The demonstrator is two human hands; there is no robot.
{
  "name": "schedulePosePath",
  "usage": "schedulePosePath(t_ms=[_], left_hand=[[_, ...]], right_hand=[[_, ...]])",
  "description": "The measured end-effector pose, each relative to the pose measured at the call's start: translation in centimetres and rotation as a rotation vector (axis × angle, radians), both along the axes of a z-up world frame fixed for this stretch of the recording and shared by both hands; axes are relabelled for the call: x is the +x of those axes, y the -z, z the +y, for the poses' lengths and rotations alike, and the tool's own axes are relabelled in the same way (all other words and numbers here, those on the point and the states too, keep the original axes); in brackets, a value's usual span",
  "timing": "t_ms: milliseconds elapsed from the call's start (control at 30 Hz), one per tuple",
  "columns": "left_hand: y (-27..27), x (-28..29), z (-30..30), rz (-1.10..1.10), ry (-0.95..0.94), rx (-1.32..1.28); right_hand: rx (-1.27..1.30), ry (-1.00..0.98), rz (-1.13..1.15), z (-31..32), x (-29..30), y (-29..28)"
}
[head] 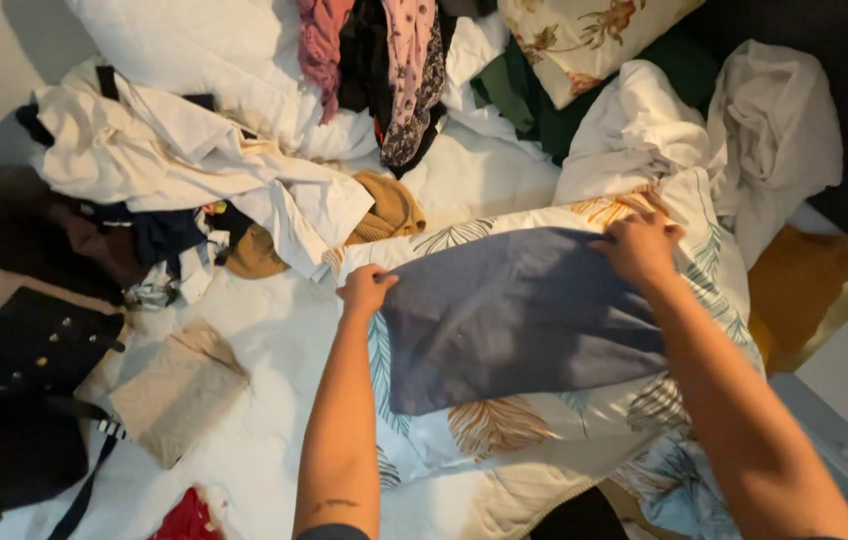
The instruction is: The person folds several items of clothing on a bed, including a red patterned top, a striped shirt, a beige top, a red long-sleeved shirt, and a pair of blue pants. The person smooths each item and folds it into a neat stack on the bed.
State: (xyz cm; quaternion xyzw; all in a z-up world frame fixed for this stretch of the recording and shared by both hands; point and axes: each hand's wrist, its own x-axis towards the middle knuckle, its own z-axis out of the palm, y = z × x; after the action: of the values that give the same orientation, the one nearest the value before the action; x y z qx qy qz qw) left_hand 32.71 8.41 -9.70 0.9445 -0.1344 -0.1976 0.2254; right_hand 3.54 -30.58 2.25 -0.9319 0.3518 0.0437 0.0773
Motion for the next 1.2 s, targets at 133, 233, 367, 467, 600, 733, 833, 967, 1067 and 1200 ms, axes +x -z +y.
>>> schedulePosePath(t_ms=[133,233,367,467,600,733,833,967,1067,1200], left_hand=[[-1.2,0.3,-0.8,0.092,-0.071,0.000],[-1.3,-2.8,-2.7,0.035,-0.201,0.032],[-5.8,-12.3,-6.4,-0.692,-0.088,-0.237],[-7.8,-18.4,-6.7,-0.477,0.146,-0.395],[-6.5,-20.7,-3.2,-0.543,0.386,-0.326],[-4.8,-19.1,1.9,-0.475,0.410,-0.187],[-3.6,-17.9,5.4,-0.394,0.316,-0.023],[-3.0,-16.9,7.2,-0.364,0.045,0.135],[-7.1,-17.4,3.0,-0.388,-0.082,0.077],[-9.2,-20.5,-5.3,-0.551,0.240,-0.473]], right_hand=[[0.204,0.043,-0.113,-4.5,-1.4,5.6],[-0.007,-0.002,-0.344,-1.0,-1.3,5.7],[-0.179,-0.177,-0.555,8.5,0.2,3.0],[-0.075,-0.347,-0.585,13.6,-0.4,2.5],[-0.060,-0.447,-0.349,14.2,-3.8,0.2],[-0.144,-0.291,-0.293,9.1,-10.4,2.1],[-0.378,-0.245,-0.131,7.4,-13.5,2.1],[-0.326,-0.021,-0.227,7.1,-13.7,1.6],[-0.205,-0.062,-0.436,9.8,-10.1,1.1],[-0.197,-0.384,-0.209,15.4,-3.8,3.1]])
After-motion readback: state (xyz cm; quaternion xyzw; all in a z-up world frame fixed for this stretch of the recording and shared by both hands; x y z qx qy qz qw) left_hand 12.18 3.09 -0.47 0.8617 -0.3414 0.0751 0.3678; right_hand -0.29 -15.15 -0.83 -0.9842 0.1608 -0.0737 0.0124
